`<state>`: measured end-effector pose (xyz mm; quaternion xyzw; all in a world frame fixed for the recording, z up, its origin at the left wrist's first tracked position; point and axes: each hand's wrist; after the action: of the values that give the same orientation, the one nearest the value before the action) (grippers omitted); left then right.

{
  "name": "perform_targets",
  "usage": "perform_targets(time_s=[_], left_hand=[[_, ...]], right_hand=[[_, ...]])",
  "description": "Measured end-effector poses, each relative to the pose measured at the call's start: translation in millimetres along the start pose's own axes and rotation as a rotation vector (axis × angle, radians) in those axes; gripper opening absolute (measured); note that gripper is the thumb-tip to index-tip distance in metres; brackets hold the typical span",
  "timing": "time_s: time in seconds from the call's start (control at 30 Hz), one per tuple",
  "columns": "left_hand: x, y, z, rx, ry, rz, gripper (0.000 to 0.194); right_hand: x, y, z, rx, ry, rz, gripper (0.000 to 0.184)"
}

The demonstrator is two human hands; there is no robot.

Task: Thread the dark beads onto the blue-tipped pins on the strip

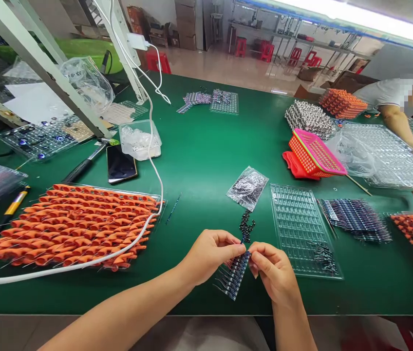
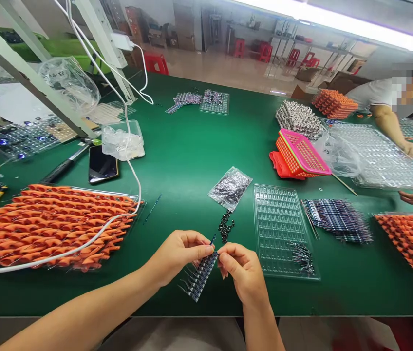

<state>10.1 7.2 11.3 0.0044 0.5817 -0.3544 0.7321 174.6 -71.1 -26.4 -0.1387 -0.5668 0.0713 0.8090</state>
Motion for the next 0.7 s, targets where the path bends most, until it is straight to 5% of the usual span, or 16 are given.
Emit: perform_targets(time_s=[0.7], left_hand=[[3.7, -4.1, 2.9, 0.001, -0.004, 0.070, 0.020]], right_hand=[[-2.8, -1.1, -3.1, 0.020, -0.012, -0.027, 0.022]])
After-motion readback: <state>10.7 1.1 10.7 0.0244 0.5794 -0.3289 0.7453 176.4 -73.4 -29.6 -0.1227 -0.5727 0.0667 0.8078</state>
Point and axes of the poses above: each hand's wrist, its own y-axis towards the middle knuckle, its own z-axis out of the palm, x = y × z, and after that the axes turned 6 degrees about z, right-handed
